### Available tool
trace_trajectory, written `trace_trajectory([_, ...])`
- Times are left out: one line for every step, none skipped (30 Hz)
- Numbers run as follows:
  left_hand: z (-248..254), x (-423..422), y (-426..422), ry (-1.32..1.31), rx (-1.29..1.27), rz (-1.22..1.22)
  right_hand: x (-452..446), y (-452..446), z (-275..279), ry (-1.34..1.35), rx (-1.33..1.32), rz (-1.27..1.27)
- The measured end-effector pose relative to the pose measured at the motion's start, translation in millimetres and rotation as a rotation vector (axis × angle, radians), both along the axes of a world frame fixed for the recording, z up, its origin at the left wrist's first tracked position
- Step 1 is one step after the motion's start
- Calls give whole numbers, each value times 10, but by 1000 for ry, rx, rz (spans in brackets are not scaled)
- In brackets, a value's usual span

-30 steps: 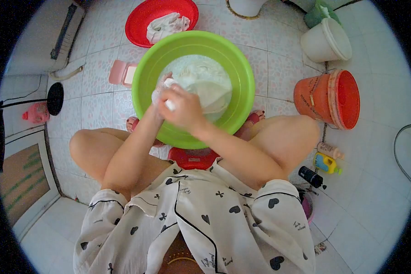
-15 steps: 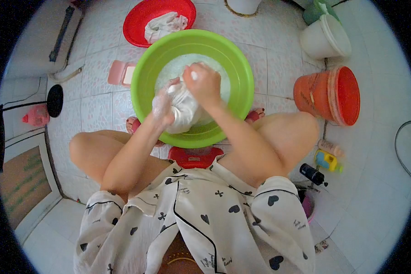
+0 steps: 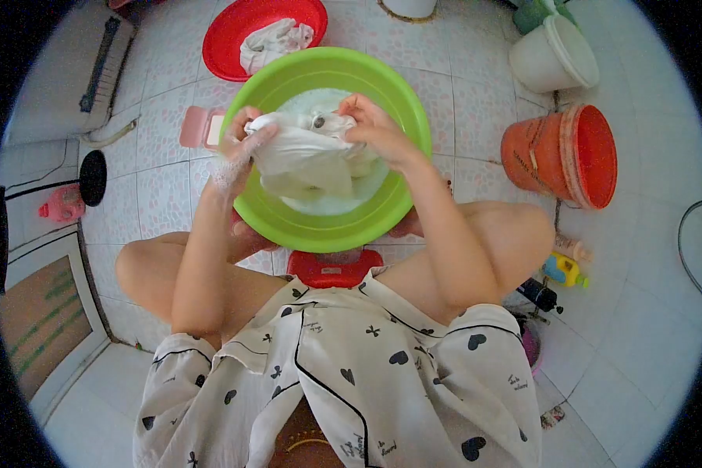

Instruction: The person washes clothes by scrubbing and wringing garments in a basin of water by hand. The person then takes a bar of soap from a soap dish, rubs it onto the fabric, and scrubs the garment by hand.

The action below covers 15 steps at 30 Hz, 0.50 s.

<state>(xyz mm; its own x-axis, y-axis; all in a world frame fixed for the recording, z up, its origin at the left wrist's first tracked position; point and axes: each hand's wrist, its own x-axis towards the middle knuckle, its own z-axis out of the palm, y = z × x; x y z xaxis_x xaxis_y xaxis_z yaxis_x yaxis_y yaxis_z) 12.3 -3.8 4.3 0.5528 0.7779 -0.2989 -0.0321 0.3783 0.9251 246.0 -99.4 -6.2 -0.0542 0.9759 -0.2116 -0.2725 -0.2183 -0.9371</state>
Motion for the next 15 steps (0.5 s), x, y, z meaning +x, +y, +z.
trace_trajectory([49,6,18,37,94,-11,-18,-27,43,-7,6,30])
trace_trajectory([102,6,24,32,110,-42,-39,-76,104,-15,12,59])
trace_trajectory([159,2,19,27,126,-74,-61,-95,159,-24,18,89])
trace_trajectory([197,-5,19,22,142,-106,-62,-91,133,-47,12,120])
trace_trajectory([212,-7,22,10,179,-141,-59,-90,89,-71,6,150])
trace_trajectory([220,-2,24,-4,217,-177,-58,-81,85,-96,0,179])
trace_trajectory([223,7,23,-18,255,-212,-51,-63,93,-114,-98,195])
trace_trajectory([225,14,24,-22,265,-239,-46,-37,111,-132,-197,211])
trace_trajectory([226,17,25,-26,275,-265,-48,-25,139,-150,-297,228])
trace_trajectory([229,14,28,-30,286,-291,-46,-33,154,-210,-289,185])
trace_trajectory([233,1,33,-16,312,-295,-44,-46,169,-271,-280,142])
trace_trajectory([240,-17,37,-4,338,-299,-40,-57,179,-332,-272,99])
trace_trajectory([251,-32,38,9,364,-302,-40,-59,182,-279,-216,12])
trace_trajectory([275,-38,39,3,348,-323,-42,-58,183,-224,-161,-74])
trace_trajectory([311,-44,40,-2,332,-345,-43,-59,184,-169,-105,-160])
